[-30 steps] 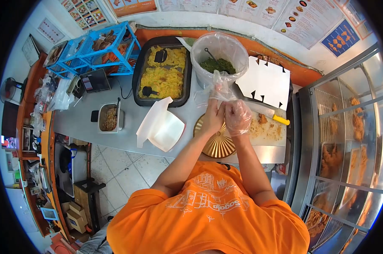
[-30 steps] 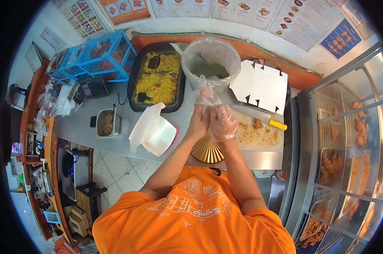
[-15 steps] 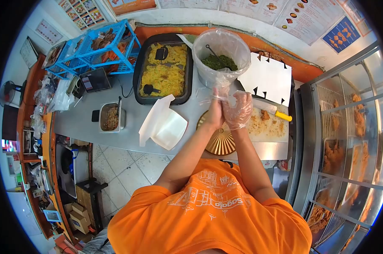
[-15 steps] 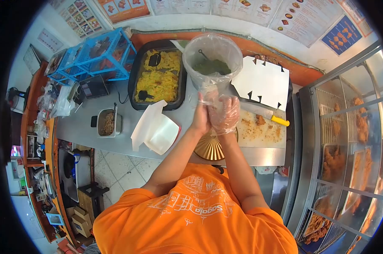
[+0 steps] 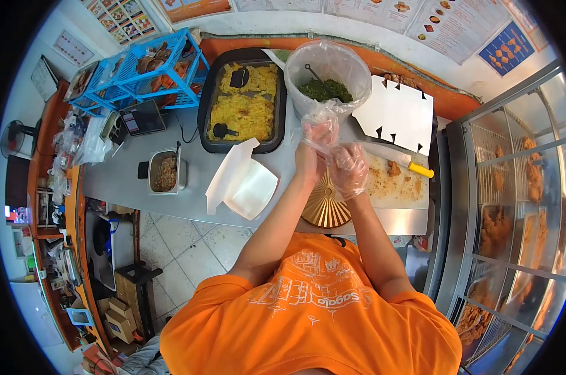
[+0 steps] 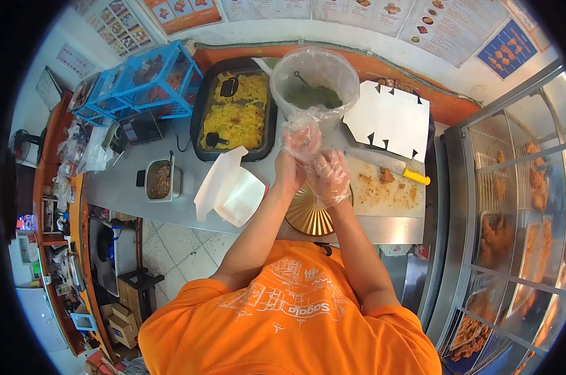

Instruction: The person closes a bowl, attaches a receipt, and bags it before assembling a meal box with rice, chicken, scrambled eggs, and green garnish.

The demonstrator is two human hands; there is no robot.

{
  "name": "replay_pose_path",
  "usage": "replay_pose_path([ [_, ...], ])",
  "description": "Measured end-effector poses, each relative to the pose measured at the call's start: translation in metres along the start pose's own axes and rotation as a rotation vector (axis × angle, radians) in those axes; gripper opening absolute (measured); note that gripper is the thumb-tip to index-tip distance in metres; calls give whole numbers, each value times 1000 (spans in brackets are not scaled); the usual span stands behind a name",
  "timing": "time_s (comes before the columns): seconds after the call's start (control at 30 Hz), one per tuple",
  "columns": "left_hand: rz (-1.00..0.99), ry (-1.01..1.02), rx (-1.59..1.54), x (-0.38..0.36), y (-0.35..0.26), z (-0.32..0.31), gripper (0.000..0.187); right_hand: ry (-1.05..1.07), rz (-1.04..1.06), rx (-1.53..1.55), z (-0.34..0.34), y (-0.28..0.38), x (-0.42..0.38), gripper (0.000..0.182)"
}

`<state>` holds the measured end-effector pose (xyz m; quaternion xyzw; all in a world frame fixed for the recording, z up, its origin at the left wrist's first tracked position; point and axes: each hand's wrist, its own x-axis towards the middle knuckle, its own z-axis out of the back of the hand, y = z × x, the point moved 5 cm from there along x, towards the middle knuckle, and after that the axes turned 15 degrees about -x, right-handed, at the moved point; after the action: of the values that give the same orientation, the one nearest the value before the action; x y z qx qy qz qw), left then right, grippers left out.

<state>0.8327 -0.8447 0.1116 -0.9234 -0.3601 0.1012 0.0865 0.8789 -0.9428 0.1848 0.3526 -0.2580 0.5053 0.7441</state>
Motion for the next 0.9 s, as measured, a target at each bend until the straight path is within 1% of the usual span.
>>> replay_pose_path([
  [0.07,-29,-74,25,-1,-4,-1,67,53,111,62,-3,5,-5,26],
  [0.1,-26,-75,26,-2,-5,-3,67,54,108,60,-3,6,-7,26],
  [0.17,86,-64,-96,-6,-2,-6,61,61,77,88,-3,7,-10,30],
  [0.2,83,-65,-94,-6,0,-4,61,61,77,91,-2,8,-10,30],
  [0.27,-269,22,680,-5,-7,-5,42,20,-5,153,6,5,-10,32],
  [0.3,-267,21,681,-5,-7,-1,42,21,-8,152,10,8,-9,32],
  [0.33,-489,196,1017,-9,-12,-9,40,36,1,162,14,13,-8,31],
  [0.37,-714,384,1347,-15,-11,-17,41,49,10,171,17,15,-7,30],
  [0.4,-712,388,1345,-16,-15,-23,41,47,8,168,17,13,-10,30],
  [0.47,-920,460,1862,-24,-15,-38,58,63,40,165,14,9,-16,30],
  [0.5,-919,459,1861,-25,-18,-37,58,65,41,165,16,9,-14,30],
  [0.57,-682,659,1852,-23,-13,-31,69,71,66,170,21,10,-9,31],
  [0.6,-682,662,1852,-22,-17,-36,69,69,65,169,21,9,-9,31],
  [0.67,-676,681,1849,-20,-23,-46,77,93,199,217,20,19,-10,34],
  [0.7,-676,682,1849,-18,-19,-37,77,93,199,217,22,23,-9,34],
  [0.77,-471,346,1209,-5,-23,-2,62,-69,241,132,35,39,-7,33],
  [0.8,-481,344,1210,-9,-22,-16,62,-72,248,136,33,43,-10,33],
  [0.83,-357,223,663,-14,-26,-31,63,-71,108,132,29,39,-15,32],
  [0.87,-218,98,119,-17,-24,-34,65,-65,-35,127,27,34,-18,31],
  [0.9,-19,108,-284,-16,-21,-28,68,-10,-88,49,28,35,-11,24],
])
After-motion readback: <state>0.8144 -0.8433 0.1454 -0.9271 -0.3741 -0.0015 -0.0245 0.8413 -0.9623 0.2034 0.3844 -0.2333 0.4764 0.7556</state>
